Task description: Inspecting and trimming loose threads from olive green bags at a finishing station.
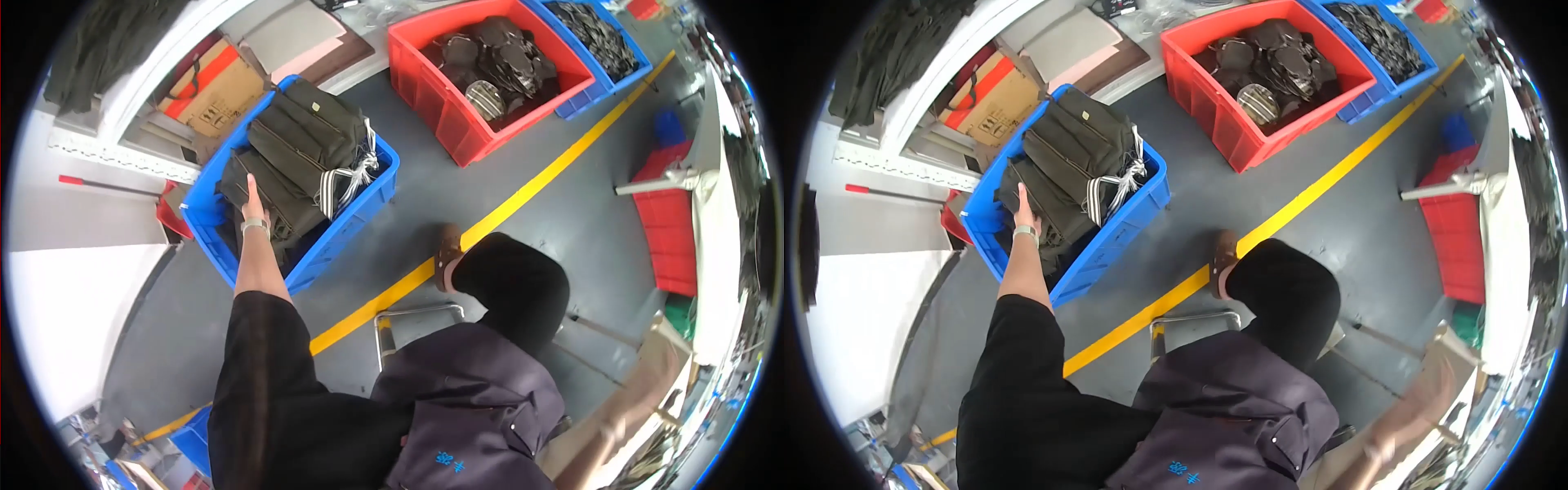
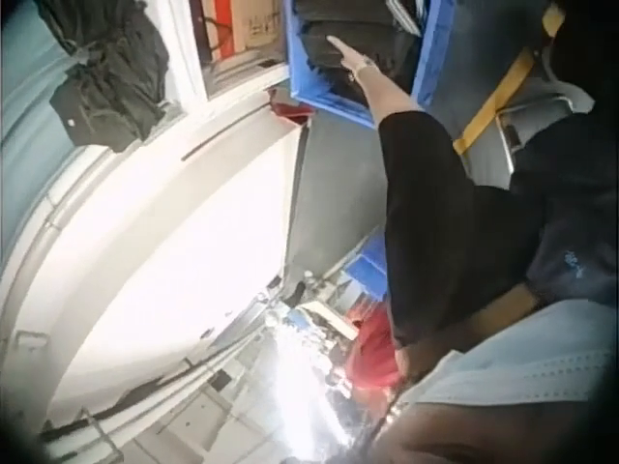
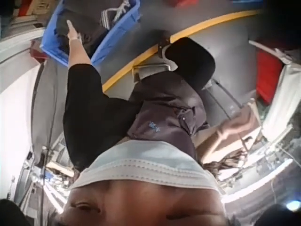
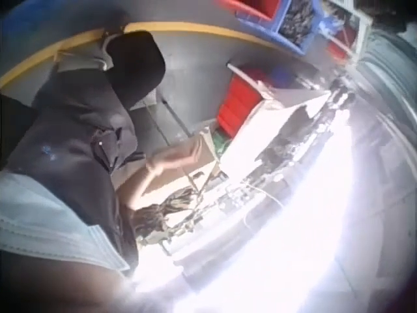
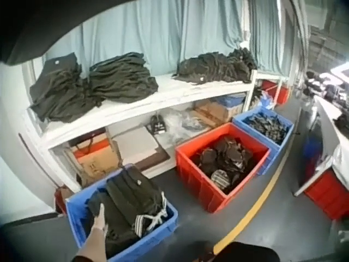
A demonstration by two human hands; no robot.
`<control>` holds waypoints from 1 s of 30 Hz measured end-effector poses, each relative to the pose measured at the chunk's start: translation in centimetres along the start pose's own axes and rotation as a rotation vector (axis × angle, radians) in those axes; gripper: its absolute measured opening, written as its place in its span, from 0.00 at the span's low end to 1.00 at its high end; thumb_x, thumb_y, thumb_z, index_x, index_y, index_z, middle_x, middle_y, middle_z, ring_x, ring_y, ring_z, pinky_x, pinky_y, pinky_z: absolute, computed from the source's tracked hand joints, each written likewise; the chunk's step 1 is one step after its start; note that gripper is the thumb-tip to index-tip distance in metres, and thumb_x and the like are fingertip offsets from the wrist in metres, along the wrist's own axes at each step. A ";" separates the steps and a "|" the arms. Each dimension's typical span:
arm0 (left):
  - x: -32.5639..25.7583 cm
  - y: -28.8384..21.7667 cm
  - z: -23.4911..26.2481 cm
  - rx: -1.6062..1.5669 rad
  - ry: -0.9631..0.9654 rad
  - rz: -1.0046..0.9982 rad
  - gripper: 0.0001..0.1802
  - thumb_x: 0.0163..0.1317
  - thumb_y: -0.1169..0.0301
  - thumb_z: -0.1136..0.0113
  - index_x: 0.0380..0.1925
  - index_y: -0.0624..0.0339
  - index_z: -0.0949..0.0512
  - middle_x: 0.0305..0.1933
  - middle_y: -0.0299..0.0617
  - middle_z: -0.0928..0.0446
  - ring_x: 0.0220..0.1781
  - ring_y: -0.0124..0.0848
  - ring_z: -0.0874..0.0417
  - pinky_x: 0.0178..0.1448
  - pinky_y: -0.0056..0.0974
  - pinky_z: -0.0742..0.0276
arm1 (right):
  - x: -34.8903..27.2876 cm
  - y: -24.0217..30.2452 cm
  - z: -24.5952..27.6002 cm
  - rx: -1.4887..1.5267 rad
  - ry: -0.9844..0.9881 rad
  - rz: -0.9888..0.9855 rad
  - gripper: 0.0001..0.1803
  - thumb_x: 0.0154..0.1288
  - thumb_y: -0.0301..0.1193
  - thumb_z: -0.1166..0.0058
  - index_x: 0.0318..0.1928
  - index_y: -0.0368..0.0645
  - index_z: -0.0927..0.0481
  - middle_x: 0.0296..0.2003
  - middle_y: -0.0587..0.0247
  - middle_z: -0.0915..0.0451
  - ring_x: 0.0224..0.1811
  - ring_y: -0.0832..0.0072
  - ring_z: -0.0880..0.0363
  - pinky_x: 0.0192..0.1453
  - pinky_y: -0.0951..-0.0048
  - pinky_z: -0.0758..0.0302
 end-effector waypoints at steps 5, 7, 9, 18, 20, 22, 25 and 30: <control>3.4 -3.9 1.6 0.535 -0.121 0.120 0.78 0.41 0.17 0.40 0.66 0.89 0.38 0.73 0.65 0.35 0.75 0.51 0.34 0.77 0.44 0.39 | -1.3 5.7 -40.4 0.228 1.013 0.281 0.19 0.68 0.33 0.38 0.56 0.42 0.22 0.52 0.52 0.18 0.58 0.57 0.21 0.63 0.57 0.28; 1.7 -4.6 -2.7 0.698 0.012 0.114 0.79 0.41 0.14 0.46 0.65 0.89 0.38 0.74 0.69 0.37 0.78 0.53 0.37 0.79 0.46 0.43 | -2.1 6.5 -52.6 0.181 1.102 0.380 0.22 0.73 0.44 0.45 0.59 0.43 0.24 0.47 0.59 0.15 0.56 0.61 0.19 0.63 0.54 0.32; 4.5 -4.5 -1.7 0.728 0.001 0.105 0.77 0.42 0.16 0.44 0.65 0.89 0.37 0.73 0.70 0.37 0.77 0.57 0.38 0.79 0.47 0.43 | -3.6 8.9 -63.9 0.181 1.194 0.254 0.32 0.72 0.53 0.47 0.64 0.42 0.27 0.54 0.57 0.16 0.62 0.59 0.21 0.67 0.53 0.33; 5.4 3.6 -3.1 -0.044 -0.271 -0.341 0.49 0.57 0.50 0.24 0.69 0.72 0.33 0.71 0.55 0.31 0.73 0.41 0.31 0.76 0.43 0.38 | -15.3 17.3 -74.8 0.368 0.898 0.127 0.46 0.63 0.57 0.38 0.68 0.34 0.32 0.57 0.34 0.22 0.63 0.43 0.24 0.67 0.53 0.29; 5.3 2.9 -3.5 -0.165 -0.231 -0.297 0.49 0.57 0.48 0.24 0.67 0.74 0.32 0.70 0.54 0.30 0.72 0.40 0.30 0.75 0.42 0.37 | -16.9 17.3 -73.6 0.384 0.839 0.299 0.44 0.64 0.57 0.39 0.66 0.34 0.30 0.53 0.35 0.19 0.57 0.43 0.20 0.62 0.51 0.25; 5.5 1.5 -3.0 0.053 -0.263 -0.180 0.61 0.49 0.39 0.23 0.67 0.81 0.36 0.70 0.62 0.32 0.72 0.46 0.31 0.76 0.42 0.38 | -17.7 18.6 -72.5 0.332 0.914 0.277 0.43 0.64 0.58 0.40 0.65 0.33 0.28 0.51 0.35 0.18 0.54 0.42 0.19 0.59 0.51 0.23; 4.6 -2.9 -6.5 0.339 -0.057 -0.044 0.80 0.40 0.27 0.27 0.64 0.99 0.47 0.71 0.74 0.38 0.76 0.50 0.35 0.79 0.42 0.42 | -16.0 18.9 -75.5 0.019 1.067 0.391 0.51 0.61 0.67 0.44 0.58 0.25 0.25 0.43 0.34 0.15 0.48 0.43 0.15 0.54 0.51 0.20; 3.2 -5.4 -12.3 0.504 0.075 0.048 0.80 0.38 0.39 0.18 0.69 0.89 0.60 0.68 0.72 0.32 0.70 0.53 0.26 0.71 0.41 0.28 | -11.1 20.6 -78.9 -0.195 1.476 0.287 0.56 0.48 0.76 0.40 0.44 0.24 0.16 0.47 0.30 0.17 0.54 0.45 0.17 0.59 0.56 0.20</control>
Point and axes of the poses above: each hand's wrist, its own x-axis towards the middle knuckle, its own z-axis out of the back of the hand, y = z × x, the point moved 3 cm from there along x, towards the middle knuckle
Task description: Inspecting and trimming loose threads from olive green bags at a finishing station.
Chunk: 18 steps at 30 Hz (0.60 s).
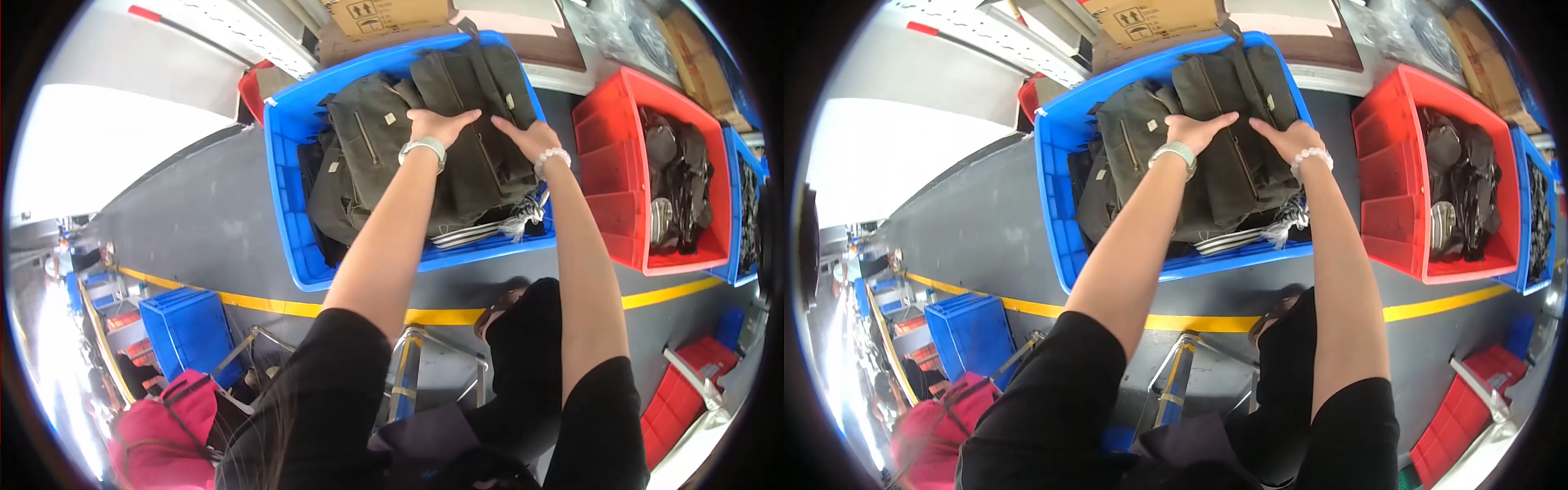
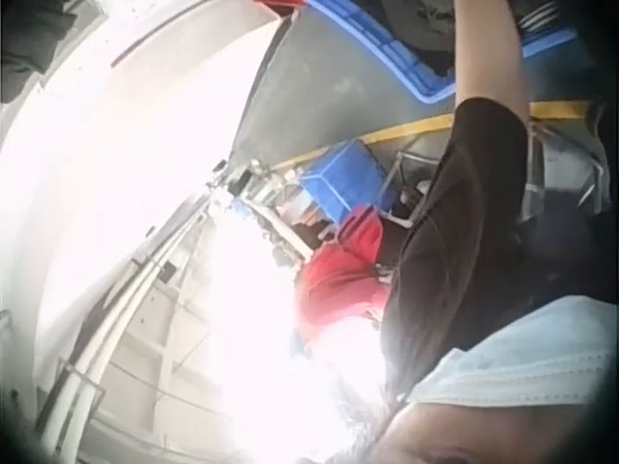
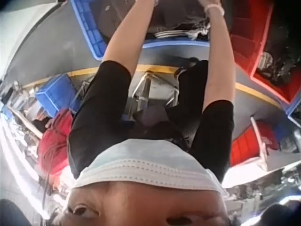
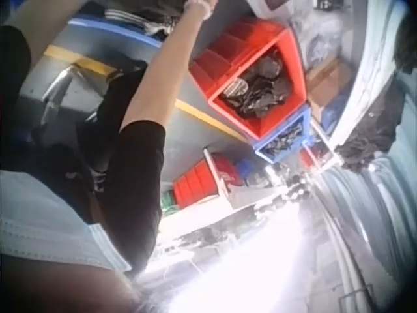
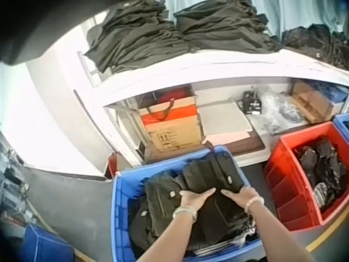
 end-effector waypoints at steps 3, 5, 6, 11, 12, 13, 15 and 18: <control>0.6 1.8 -0.4 -0.002 -0.077 0.012 0.72 0.38 0.46 0.17 0.67 0.86 0.52 0.57 0.67 0.22 0.59 0.52 0.17 0.62 0.44 0.20 | 0.4 -1.8 -2.5 -0.104 -0.140 0.110 0.48 0.53 0.66 0.36 0.53 0.28 0.20 0.47 0.36 0.15 0.56 0.45 0.17 0.60 0.53 0.23; 2.2 5.5 1.9 -0.006 -0.164 -0.086 0.57 0.38 0.49 0.17 0.57 0.84 0.34 0.47 0.63 0.17 0.51 0.50 0.13 0.57 0.44 0.18 | -3.1 1.7 -4.0 -0.151 -0.267 0.149 0.42 0.55 0.59 0.36 0.55 0.32 0.22 0.43 0.39 0.14 0.55 0.48 0.17 0.62 0.45 0.29; 2.8 7.3 3.3 0.013 -0.199 -0.157 0.49 0.37 0.50 0.17 0.49 0.83 0.25 0.42 0.61 0.15 0.48 0.49 0.12 0.54 0.44 0.17 | -5.5 3.5 -4.8 -0.204 -0.309 0.169 0.39 0.56 0.56 0.37 0.54 0.33 0.23 0.41 0.40 0.14 0.54 0.48 0.16 0.63 0.41 0.33; -11.2 3.7 11.6 -0.611 0.010 -0.248 0.31 0.48 0.71 0.22 0.52 0.73 0.21 0.48 0.48 0.16 0.48 0.35 0.16 0.55 0.40 0.20 | -16.8 5.6 -3.5 0.193 -0.291 0.372 0.31 0.61 0.50 0.38 0.56 0.39 0.20 0.42 0.51 0.13 0.49 0.57 0.16 0.67 0.55 0.42; -12.6 5.2 14.7 -0.580 -0.121 -0.197 0.31 0.49 0.70 0.22 0.53 0.72 0.21 0.48 0.48 0.16 0.47 0.37 0.15 0.54 0.41 0.19 | -19.0 7.4 -3.6 0.182 -0.313 0.459 0.27 0.64 0.49 0.40 0.54 0.42 0.19 0.44 0.58 0.13 0.48 0.62 0.17 0.66 0.57 0.42; -15.7 4.9 19.0 -0.547 -0.230 -0.138 0.29 0.50 0.71 0.23 0.52 0.71 0.21 0.48 0.48 0.17 0.47 0.38 0.15 0.54 0.41 0.19 | -20.8 9.8 -3.5 0.277 -0.215 0.501 0.27 0.64 0.48 0.39 0.55 0.42 0.18 0.45 0.58 0.13 0.47 0.62 0.17 0.67 0.57 0.42; -18.8 4.5 24.4 -0.628 -0.251 -0.309 0.29 0.57 0.71 0.29 0.57 0.72 0.25 0.51 0.50 0.17 0.50 0.42 0.15 0.59 0.44 0.19 | -22.4 12.9 -3.2 0.556 -0.080 0.575 0.26 0.63 0.46 0.37 0.55 0.43 0.18 0.46 0.57 0.14 0.47 0.61 0.18 0.69 0.59 0.44; -18.0 3.9 26.2 -0.673 -0.207 -0.362 0.30 0.60 0.67 0.32 0.61 0.70 0.26 0.54 0.50 0.18 0.55 0.41 0.16 0.62 0.44 0.22 | -21.0 13.1 -3.5 0.845 -0.165 0.619 0.31 0.59 0.39 0.28 0.58 0.33 0.22 0.46 0.53 0.14 0.53 0.62 0.17 0.65 0.61 0.28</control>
Point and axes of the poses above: each hand's wrist, its own x-axis towards the middle knuckle, its own z-axis out of the back of the hand, y = z × x, the point moved 3 cm from there along x, towards the middle knuckle
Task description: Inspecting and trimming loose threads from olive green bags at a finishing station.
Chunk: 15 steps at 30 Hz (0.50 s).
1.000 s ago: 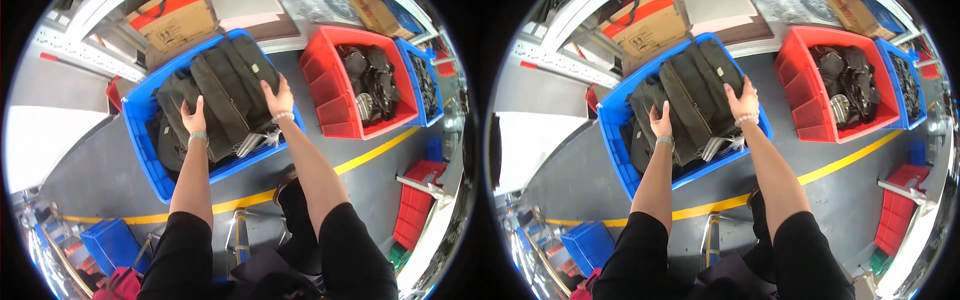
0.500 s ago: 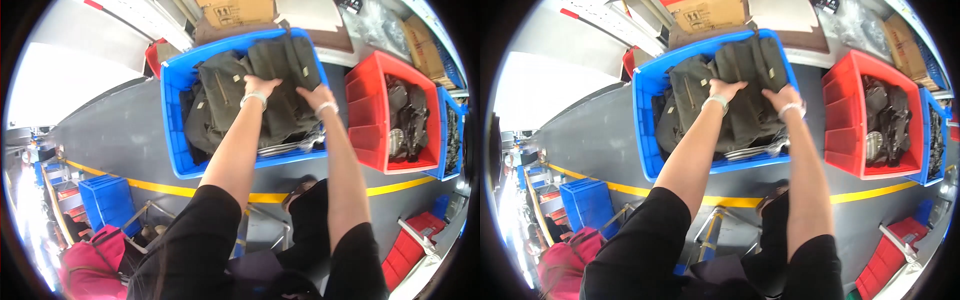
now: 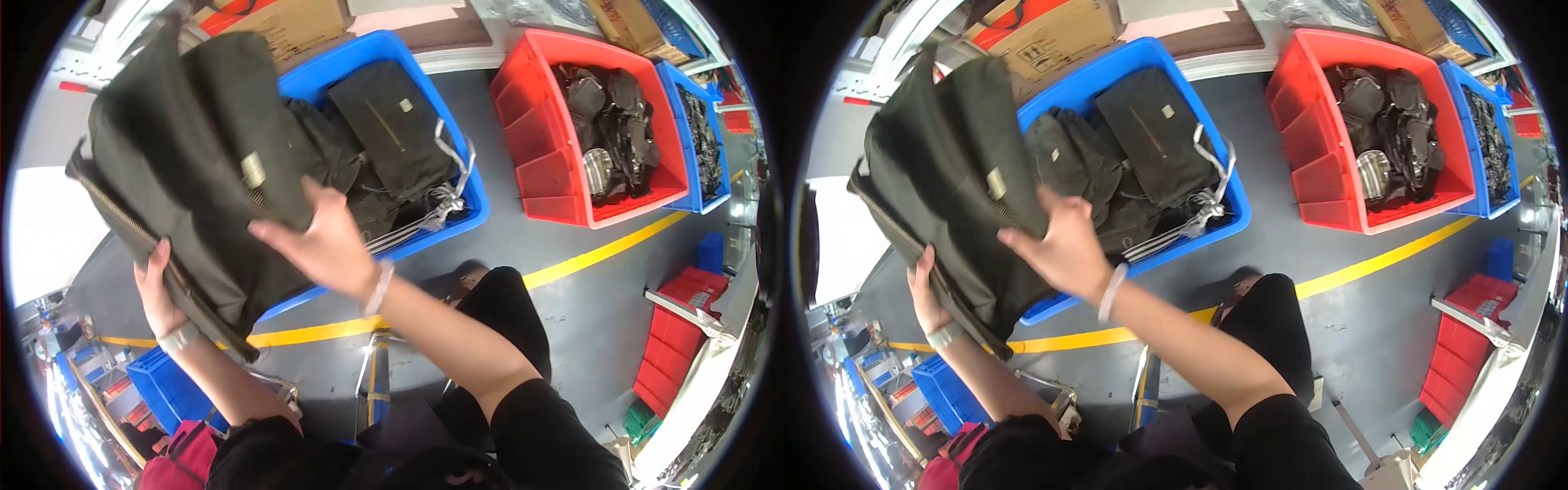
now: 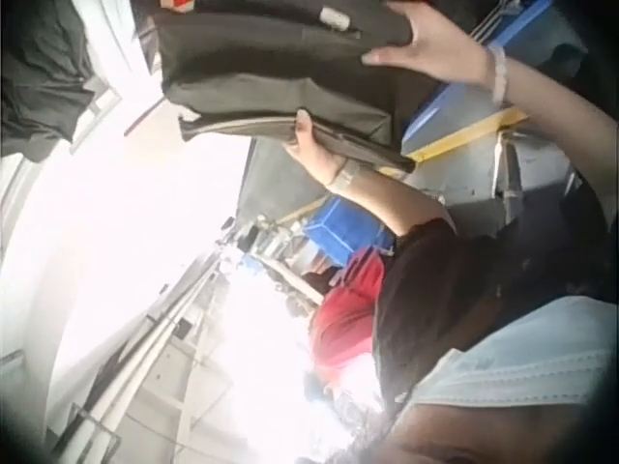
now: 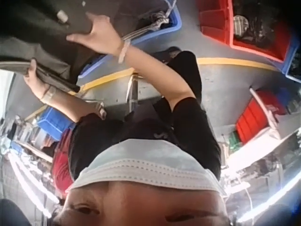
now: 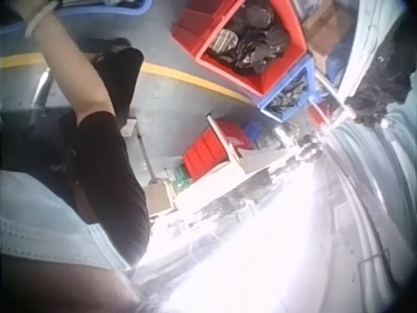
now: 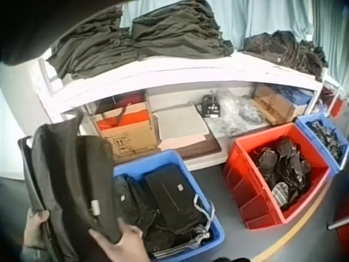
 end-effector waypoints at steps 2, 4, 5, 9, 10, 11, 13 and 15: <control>2.9 1.7 0.6 0.088 0.090 0.063 0.32 0.58 0.62 0.29 0.59 0.69 0.23 0.55 0.49 0.18 0.57 0.37 0.18 0.64 0.42 0.24 | 1.6 -4.1 -1.0 0.430 -0.023 -0.112 0.33 0.56 0.37 0.26 0.55 0.29 0.24 0.45 0.47 0.14 0.53 0.62 0.17 0.62 0.61 0.25; 5.0 6.3 -2.4 0.185 0.094 0.124 0.32 0.56 0.57 0.27 0.56 0.67 0.20 0.55 0.46 0.18 0.57 0.35 0.18 0.65 0.41 0.26 | 2.9 -7.3 -0.2 0.696 0.027 -0.260 0.36 0.54 0.38 0.23 0.56 0.26 0.25 0.47 0.50 0.15 0.55 0.69 0.19 0.60 0.65 0.22; 4.7 9.3 -7.4 0.251 0.058 0.205 0.35 0.52 0.52 0.24 0.55 0.66 0.18 0.55 0.44 0.17 0.57 0.36 0.18 0.65 0.40 0.28 | 3.6 -11.8 2.2 0.564 -0.019 -0.336 0.41 0.53 0.39 0.22 0.59 0.26 0.28 0.50 0.48 0.16 0.56 0.67 0.20 0.62 0.65 0.23; 9.0 25.2 -4.2 0.688 -0.113 0.036 0.54 0.50 0.34 0.28 0.56 0.79 0.23 0.63 0.65 0.26 0.67 0.51 0.25 0.72 0.51 0.33 | 2.0 -23.2 2.3 0.146 -0.132 -0.559 0.56 0.50 0.45 0.20 0.68 0.26 0.40 0.59 0.44 0.23 0.61 0.62 0.23 0.67 0.65 0.27; 9.0 25.8 -4.8 0.748 -0.123 0.023 0.55 0.49 0.32 0.30 0.57 0.77 0.24 0.68 0.67 0.30 0.71 0.53 0.30 0.74 0.52 0.35 | 2.2 -23.8 2.8 0.128 -0.121 -0.558 0.59 0.49 0.47 0.20 0.70 0.27 0.43 0.61 0.43 0.25 0.62 0.62 0.24 0.68 0.65 0.28; 10.7 25.4 -5.0 0.878 -0.195 -0.030 0.55 0.49 0.30 0.31 0.58 0.74 0.23 0.71 0.63 0.33 0.73 0.50 0.32 0.75 0.52 0.37 | 2.5 -24.5 3.3 0.112 -0.110 -0.558 0.62 0.48 0.49 0.20 0.71 0.27 0.47 0.63 0.43 0.27 0.64 0.61 0.25 0.69 0.65 0.29; 8.9 22.7 -5.9 0.914 -0.251 0.150 0.61 0.47 0.24 0.35 0.69 0.63 0.30 0.84 0.52 0.57 0.84 0.51 0.57 0.80 0.55 0.48 | 2.0 -23.2 4.7 0.141 -0.028 -0.551 0.60 0.51 0.51 0.22 0.70 0.26 0.44 0.62 0.44 0.25 0.64 0.61 0.25 0.68 0.66 0.29; 12.5 26.0 1.5 0.547 -0.097 0.483 0.65 0.49 0.22 0.39 0.73 0.65 0.37 0.81 0.51 0.48 0.80 0.46 0.49 0.79 0.50 0.48 | 3.8 -20.9 1.5 0.240 0.038 -0.500 0.57 0.53 0.51 0.23 0.70 0.27 0.41 0.60 0.46 0.24 0.63 0.62 0.24 0.68 0.66 0.28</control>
Point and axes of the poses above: each hand's wrist, its own x-axis towards the middle knuckle, its own z-axis out of the back of the hand, y = z × x, the point moved 3 cm from there along x, towards the middle knuckle
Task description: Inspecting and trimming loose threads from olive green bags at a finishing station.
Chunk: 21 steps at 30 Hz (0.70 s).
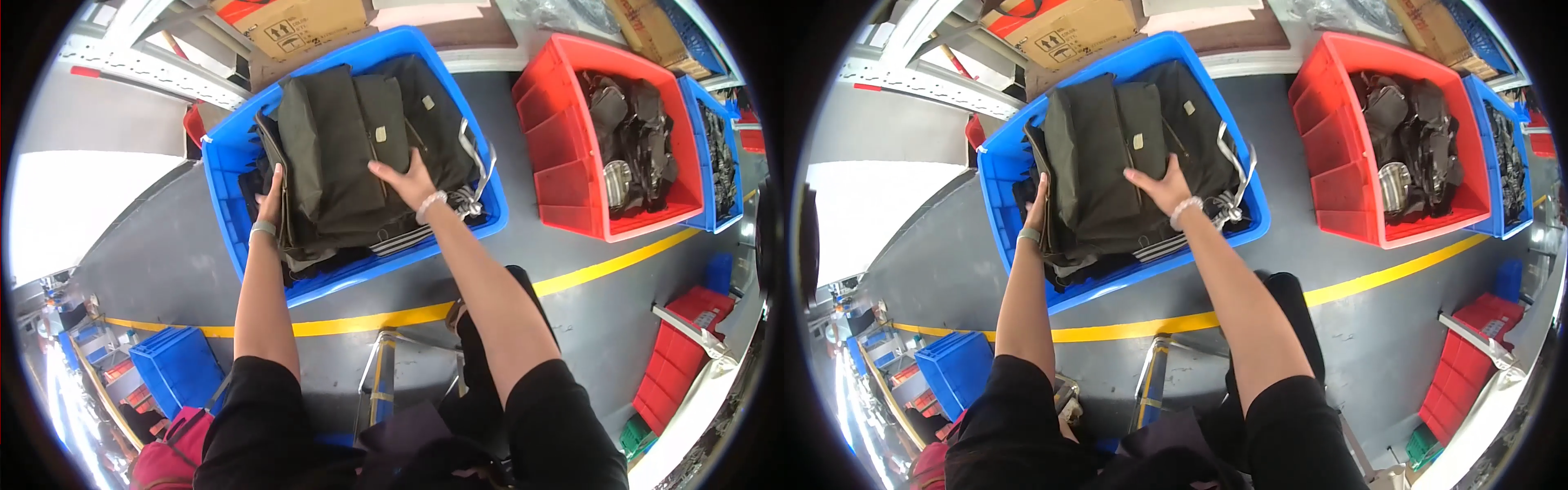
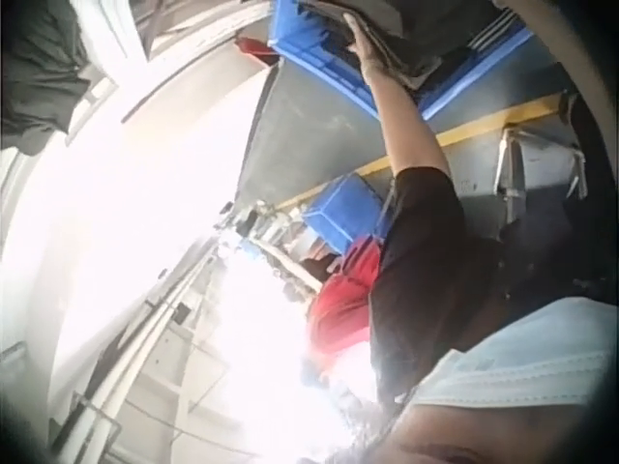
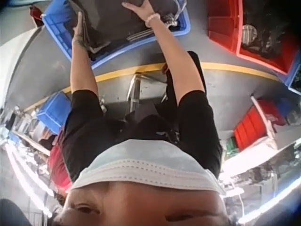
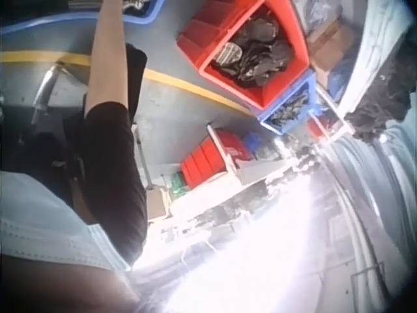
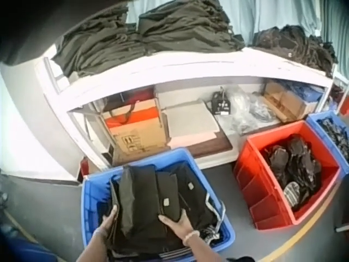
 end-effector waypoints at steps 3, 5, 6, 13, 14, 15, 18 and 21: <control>-1.7 -1.7 -7.6 -0.225 0.526 0.132 0.56 0.58 0.25 0.44 0.71 0.62 0.31 0.66 0.48 0.24 0.64 0.38 0.22 0.70 0.39 0.29 | 4.0 -2.4 5.9 0.243 0.019 -0.199 0.52 0.57 0.49 0.26 0.71 0.31 0.37 0.63 0.51 0.24 0.58 0.65 0.20 0.65 0.65 0.25; 0.6 0.3 -6.0 -0.065 0.296 -0.004 0.75 0.45 0.13 0.52 0.78 0.65 0.49 0.80 0.57 0.47 0.83 0.46 0.54 0.82 0.47 0.59 | 4.5 -0.3 3.7 0.291 0.143 -0.261 0.48 0.58 0.48 0.26 0.70 0.34 0.33 0.63 0.55 0.23 0.59 0.65 0.20 0.64 0.66 0.25; 2.2 2.3 -2.6 -0.057 0.222 0.000 0.75 0.45 0.13 0.52 0.78 0.65 0.49 0.80 0.57 0.47 0.83 0.46 0.54 0.82 0.47 0.59 | 1.8 3.9 0.3 0.270 0.086 -0.366 0.43 0.55 0.46 0.24 0.62 0.27 0.26 0.58 0.56 0.19 0.59 0.71 0.21 0.64 0.70 0.26; -8.0 0.9 -6.8 -0.467 0.327 -0.161 0.41 0.71 0.45 0.43 0.73 0.63 0.35 0.72 0.42 0.30 0.73 0.32 0.30 0.76 0.35 0.39 | -2.3 -0.8 2.4 0.268 0.118 -0.078 0.41 0.55 0.28 0.23 0.67 0.36 0.31 0.59 0.58 0.21 0.62 0.70 0.24 0.70 0.64 0.29; -5.1 5.0 -0.7 -0.471 0.275 -0.236 0.41 0.71 0.45 0.43 0.73 0.63 0.35 0.72 0.42 0.30 0.73 0.32 0.30 0.76 0.35 0.39 | -4.1 0.0 -1.7 0.318 0.147 0.017 0.42 0.54 0.25 0.24 0.68 0.37 0.32 0.60 0.59 0.22 0.63 0.71 0.26 0.72 0.64 0.31; -2.2 7.4 6.6 -0.423 0.166 -0.339 0.37 0.74 0.47 0.46 0.70 0.65 0.32 0.67 0.43 0.25 0.68 0.31 0.26 0.72 0.36 0.33 | -5.8 0.0 -7.1 0.520 0.215 0.105 0.43 0.54 0.27 0.23 0.69 0.36 0.32 0.61 0.61 0.23 0.64 0.73 0.26 0.71 0.66 0.31; -9.9 3.1 2.2 -0.467 0.362 -0.102 0.35 0.74 0.46 0.48 0.64 0.67 0.27 0.61 0.46 0.21 0.61 0.34 0.20 0.67 0.39 0.26 | -7.8 -0.8 -3.6 0.333 0.113 -0.022 0.36 0.56 0.30 0.24 0.62 0.34 0.28 0.58 0.61 0.20 0.59 0.75 0.24 0.68 0.69 0.28; -15.3 -0.4 5.8 -0.555 0.329 -0.106 0.34 0.75 0.46 0.49 0.61 0.69 0.25 0.60 0.48 0.21 0.58 0.37 0.18 0.66 0.40 0.24 | -10.6 5.9 -4.7 0.415 0.239 0.086 0.30 0.60 0.25 0.28 0.60 0.34 0.27 0.55 0.59 0.18 0.55 0.75 0.20 0.61 0.70 0.22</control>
Point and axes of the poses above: each hand's wrist, its own x-axis towards the middle knuckle, its own z-axis out of the back of the hand, y = z × x, the point moved 3 cm from there along x, towards the middle knuckle
